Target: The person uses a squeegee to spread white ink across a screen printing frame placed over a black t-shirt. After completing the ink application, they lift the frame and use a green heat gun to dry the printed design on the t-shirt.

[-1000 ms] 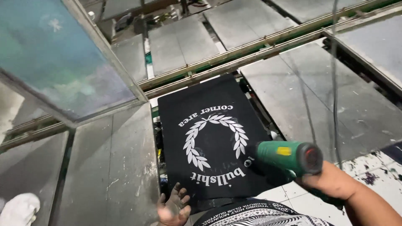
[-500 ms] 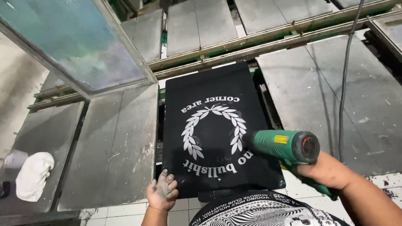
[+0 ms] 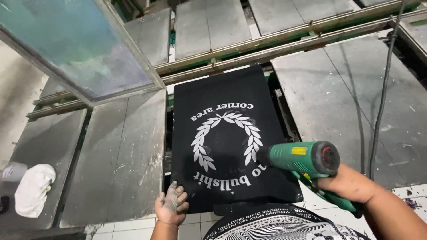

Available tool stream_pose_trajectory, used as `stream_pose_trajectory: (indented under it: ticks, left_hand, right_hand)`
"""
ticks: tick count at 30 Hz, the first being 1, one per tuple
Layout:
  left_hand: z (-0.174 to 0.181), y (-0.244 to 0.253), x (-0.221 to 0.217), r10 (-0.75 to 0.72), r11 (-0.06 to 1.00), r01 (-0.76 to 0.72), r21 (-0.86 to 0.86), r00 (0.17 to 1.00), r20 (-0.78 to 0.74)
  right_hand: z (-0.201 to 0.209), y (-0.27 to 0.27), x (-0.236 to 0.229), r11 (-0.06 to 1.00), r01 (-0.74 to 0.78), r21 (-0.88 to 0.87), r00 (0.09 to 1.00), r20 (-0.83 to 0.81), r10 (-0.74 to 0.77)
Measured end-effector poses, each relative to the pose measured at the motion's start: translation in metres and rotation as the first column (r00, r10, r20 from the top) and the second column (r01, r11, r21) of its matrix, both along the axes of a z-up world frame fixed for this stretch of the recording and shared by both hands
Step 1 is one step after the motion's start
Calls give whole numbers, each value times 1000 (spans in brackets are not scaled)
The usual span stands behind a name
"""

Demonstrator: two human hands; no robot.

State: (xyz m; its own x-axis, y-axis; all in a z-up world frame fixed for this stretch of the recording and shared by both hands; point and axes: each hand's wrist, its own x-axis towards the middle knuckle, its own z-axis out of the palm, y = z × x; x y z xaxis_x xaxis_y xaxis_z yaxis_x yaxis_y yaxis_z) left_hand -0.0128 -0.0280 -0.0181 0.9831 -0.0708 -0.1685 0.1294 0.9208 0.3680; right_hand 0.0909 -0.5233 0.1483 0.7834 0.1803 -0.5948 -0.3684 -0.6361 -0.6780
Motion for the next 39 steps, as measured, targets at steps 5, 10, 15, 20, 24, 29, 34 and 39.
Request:
stream_pose_trajectory:
  ticks: [5,10,15,20,24,29,34,39]
  left_hand:
    - [3,0,3,-49,998,48,-27,998,-28]
    - [-14,17,9,-238,945,245,-215,970,58]
    - [-7,17,12,-200,959,170,-225,973,-119]
    - [18,20,21,-334,872,359,-332,933,132]
    - [37,25,29,-427,796,512,-323,853,300]
    - [20,33,32,-497,770,542,-336,840,215]
    - [20,35,32,-523,762,531,-371,842,130]
    - [15,38,35,-536,774,528,-350,840,82]
  right_hand:
    - [-1,6,-16,976,131,174,991,10,-135]
    - [-10,10,-25,999,18,32,994,110,-21]
    - [-1,48,-44,989,148,19,980,133,-149]
    - [14,77,-59,973,176,-149,981,104,-161]
    - [39,101,-71,979,142,-144,988,84,-131]
    - [52,133,-86,958,215,-192,976,64,-206]
    - [48,140,-105,956,281,-78,955,124,-271]
    - [50,152,-119,920,330,-212,942,137,-306]
